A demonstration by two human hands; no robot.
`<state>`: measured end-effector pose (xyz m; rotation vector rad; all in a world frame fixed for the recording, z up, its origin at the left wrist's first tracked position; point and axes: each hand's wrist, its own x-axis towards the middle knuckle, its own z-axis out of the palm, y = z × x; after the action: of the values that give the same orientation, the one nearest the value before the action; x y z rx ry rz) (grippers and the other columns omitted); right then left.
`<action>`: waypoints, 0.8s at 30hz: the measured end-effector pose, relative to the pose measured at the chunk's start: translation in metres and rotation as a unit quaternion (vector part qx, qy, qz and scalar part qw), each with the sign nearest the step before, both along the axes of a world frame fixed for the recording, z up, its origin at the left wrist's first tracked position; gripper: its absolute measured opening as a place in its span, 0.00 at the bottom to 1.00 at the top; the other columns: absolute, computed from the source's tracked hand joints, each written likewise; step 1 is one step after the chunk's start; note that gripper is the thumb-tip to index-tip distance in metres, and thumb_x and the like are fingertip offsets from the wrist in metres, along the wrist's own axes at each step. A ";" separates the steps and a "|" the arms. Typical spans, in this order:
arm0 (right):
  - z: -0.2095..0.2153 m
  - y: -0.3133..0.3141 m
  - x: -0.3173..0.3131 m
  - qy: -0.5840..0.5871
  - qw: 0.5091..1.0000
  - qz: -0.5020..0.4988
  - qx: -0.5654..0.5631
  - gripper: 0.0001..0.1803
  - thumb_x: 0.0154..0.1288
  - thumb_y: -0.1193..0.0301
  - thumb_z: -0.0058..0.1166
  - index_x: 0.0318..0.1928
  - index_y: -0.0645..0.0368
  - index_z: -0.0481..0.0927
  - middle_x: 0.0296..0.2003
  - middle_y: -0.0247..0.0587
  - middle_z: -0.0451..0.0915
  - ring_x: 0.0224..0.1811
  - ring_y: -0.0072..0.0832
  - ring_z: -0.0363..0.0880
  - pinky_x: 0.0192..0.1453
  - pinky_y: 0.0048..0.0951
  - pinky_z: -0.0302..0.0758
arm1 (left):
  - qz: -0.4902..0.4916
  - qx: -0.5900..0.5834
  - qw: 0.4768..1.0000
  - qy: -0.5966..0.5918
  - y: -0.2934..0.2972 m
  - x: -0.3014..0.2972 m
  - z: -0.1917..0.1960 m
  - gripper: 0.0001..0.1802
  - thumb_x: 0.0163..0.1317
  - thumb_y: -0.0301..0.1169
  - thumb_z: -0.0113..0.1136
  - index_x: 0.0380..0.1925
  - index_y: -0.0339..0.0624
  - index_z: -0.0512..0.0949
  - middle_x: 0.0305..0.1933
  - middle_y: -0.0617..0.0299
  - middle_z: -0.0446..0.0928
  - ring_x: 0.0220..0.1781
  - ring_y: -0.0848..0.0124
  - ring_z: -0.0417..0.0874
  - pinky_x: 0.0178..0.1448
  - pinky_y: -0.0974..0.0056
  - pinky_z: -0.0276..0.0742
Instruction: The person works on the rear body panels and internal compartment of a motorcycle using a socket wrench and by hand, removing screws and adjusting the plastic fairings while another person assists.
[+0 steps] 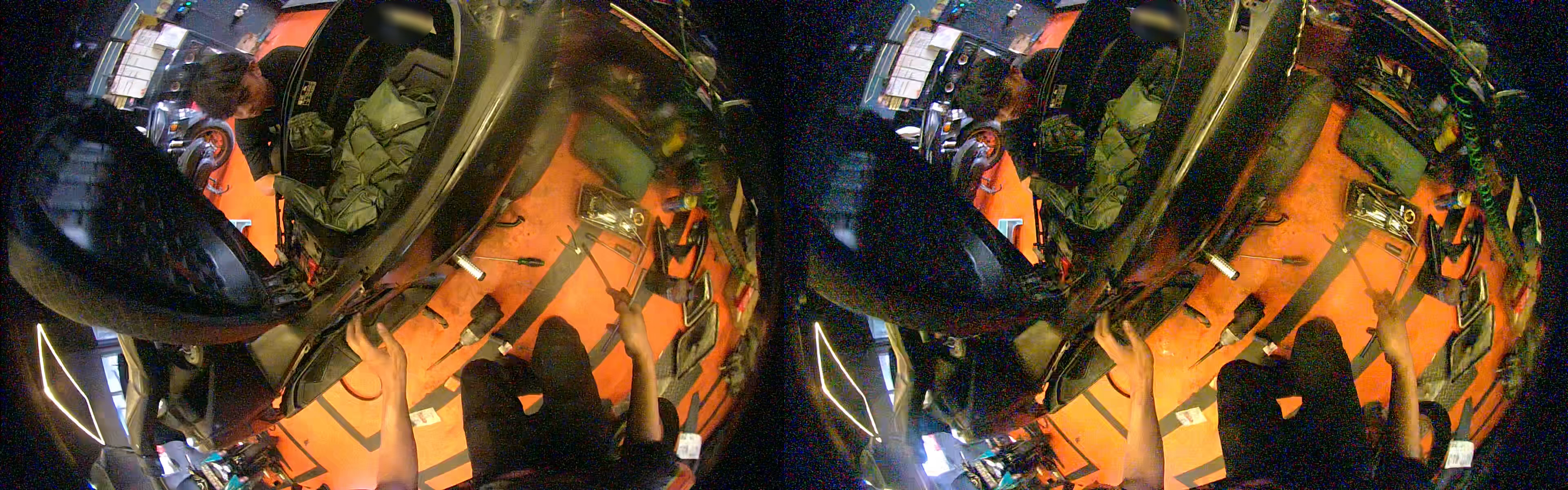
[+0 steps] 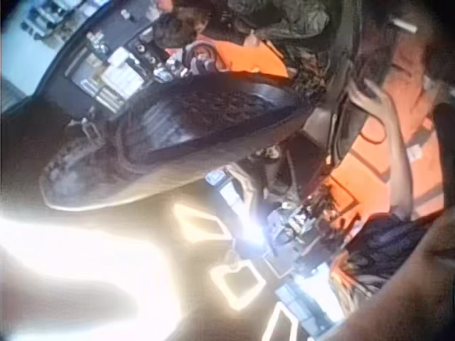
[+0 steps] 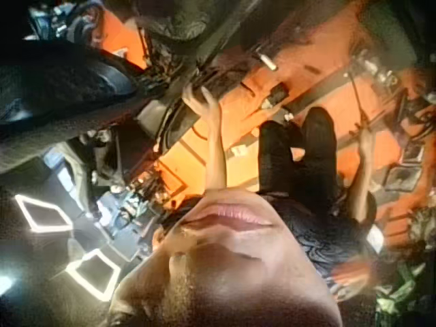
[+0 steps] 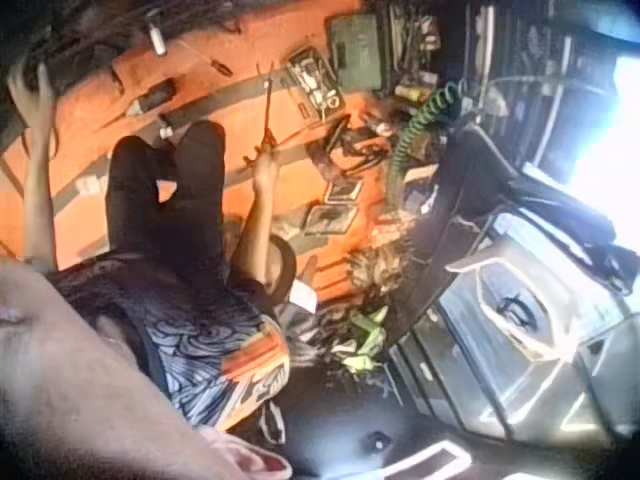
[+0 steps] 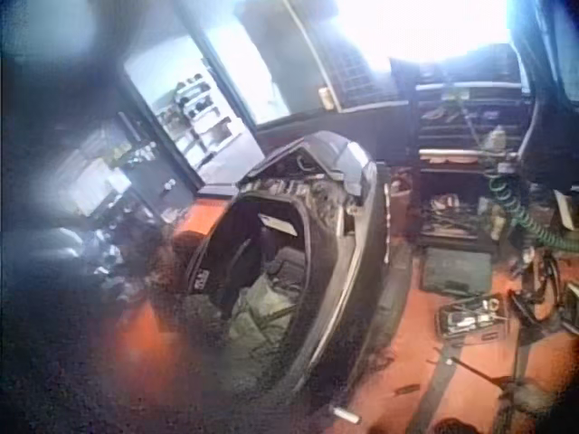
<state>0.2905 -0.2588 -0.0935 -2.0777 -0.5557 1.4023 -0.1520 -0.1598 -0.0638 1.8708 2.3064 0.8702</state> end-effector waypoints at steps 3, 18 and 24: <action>0.024 -0.021 0.022 0.107 0.989 -0.091 -0.047 0.26 0.70 0.54 0.36 0.65 0.47 0.62 0.57 0.41 0.70 0.45 0.32 0.76 0.40 0.33 0.76 | -0.046 0.075 0.994 -0.060 0.079 0.033 0.081 0.20 0.62 0.30 0.54 0.52 0.30 0.68 0.55 0.45 0.66 0.60 0.51 0.65 0.65 0.52 0.58; 0.006 -0.025 0.128 0.176 0.948 -0.147 -0.220 0.26 0.70 0.61 0.37 0.67 0.47 0.55 0.58 0.42 0.70 0.50 0.40 0.77 0.40 0.37 0.75 | -0.012 -0.277 0.959 0.061 0.373 0.112 0.020 0.49 0.40 0.25 0.64 0.66 0.49 0.54 0.59 0.46 0.64 0.54 0.47 0.73 0.58 0.51 0.71; 0.001 0.001 0.160 0.170 0.974 -0.001 -0.149 0.31 0.70 0.52 0.38 0.69 0.49 0.53 0.58 0.43 0.69 0.51 0.37 0.76 0.48 0.39 0.76 | -0.019 -0.091 0.989 -0.116 0.327 0.013 0.098 0.39 0.46 0.18 0.60 0.62 0.36 0.61 0.61 0.49 0.69 0.63 0.65 0.68 0.66 0.66 0.61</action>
<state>0.4510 -0.2581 -0.0922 -1.9868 -0.2089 1.8857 -0.1392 0.1672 0.0346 1.6380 2.1259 0.7948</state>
